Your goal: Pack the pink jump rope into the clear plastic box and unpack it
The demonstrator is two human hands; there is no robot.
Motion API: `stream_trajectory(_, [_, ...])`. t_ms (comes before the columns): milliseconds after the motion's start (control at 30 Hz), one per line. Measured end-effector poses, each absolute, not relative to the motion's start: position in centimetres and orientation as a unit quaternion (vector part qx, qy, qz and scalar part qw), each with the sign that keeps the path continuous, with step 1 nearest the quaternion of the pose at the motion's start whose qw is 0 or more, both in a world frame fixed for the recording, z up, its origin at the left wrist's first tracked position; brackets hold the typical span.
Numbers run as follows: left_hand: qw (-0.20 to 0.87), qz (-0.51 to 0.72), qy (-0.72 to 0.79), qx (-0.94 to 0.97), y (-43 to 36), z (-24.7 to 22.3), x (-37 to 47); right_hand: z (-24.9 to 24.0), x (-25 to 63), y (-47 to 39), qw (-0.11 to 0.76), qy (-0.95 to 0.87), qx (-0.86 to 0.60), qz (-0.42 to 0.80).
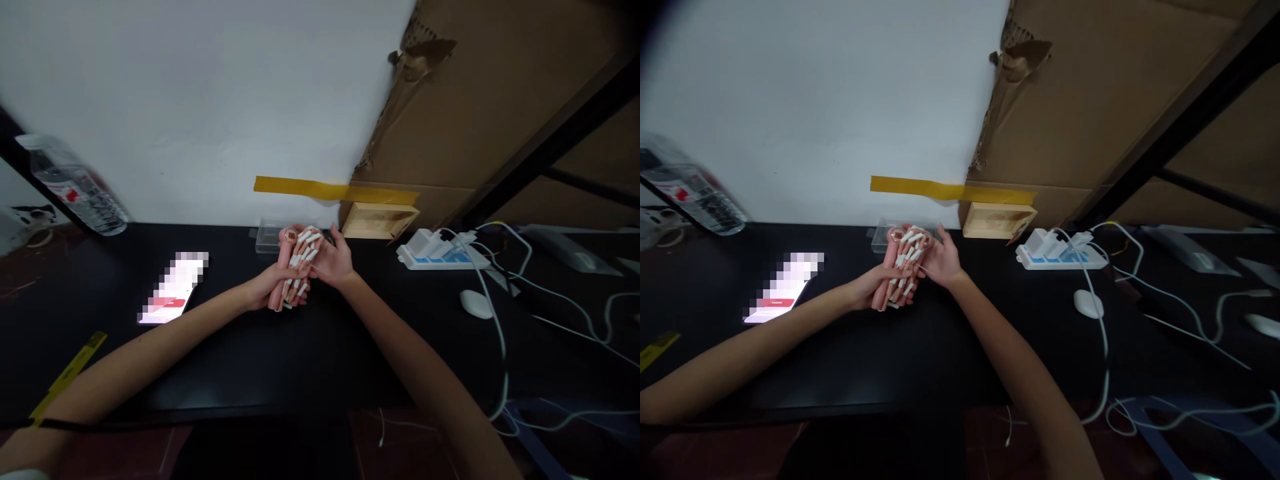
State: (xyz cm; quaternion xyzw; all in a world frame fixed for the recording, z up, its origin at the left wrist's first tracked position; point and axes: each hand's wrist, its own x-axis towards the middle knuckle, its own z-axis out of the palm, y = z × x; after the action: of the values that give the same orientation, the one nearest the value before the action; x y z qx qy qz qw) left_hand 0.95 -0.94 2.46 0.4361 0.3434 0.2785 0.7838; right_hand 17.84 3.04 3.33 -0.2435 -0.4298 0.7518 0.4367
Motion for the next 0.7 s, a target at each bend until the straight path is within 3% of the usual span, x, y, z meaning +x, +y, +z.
stream_trajectory(67, [0.681, 0.277, 0.387, 0.557, -0.5, 3.4, 0.4, 3.6, 18.6, 3.2, 0.470, -0.469, -0.274, 0.696])
stream_trajectory(167, [0.402, 0.276, 0.446, 0.750, 0.0, 4.0, -0.5, 3.5, 20.2, 3.1, 0.519, -0.541, -0.299, 0.590])
stream_trajectory(267, [0.217, 0.248, 0.475, 0.816, 0.2, 3.3, -0.9, 2.7, 22.2, 2.1, 0.526, -0.618, -0.311, 0.495])
stream_trajectory(400, [0.210, 0.201, 0.492, 0.820, 0.2, 1.6, -0.7, 1.4, 24.2, 0.4, 0.450, -0.719, -0.351, 0.397])
stream_trajectory(567, [0.253, 0.250, 0.459, 0.814, 0.1, 0.3, -0.4, 0.6, 24.8, 0.3, 0.376, -0.788, -0.375, 0.312])
stream_trajectory(700, [0.208, 0.225, 0.431, 0.849, 0.0, -0.2, -0.5, 0.1, 25.1, 0.6, 0.328, -0.825, -0.378, 0.263])
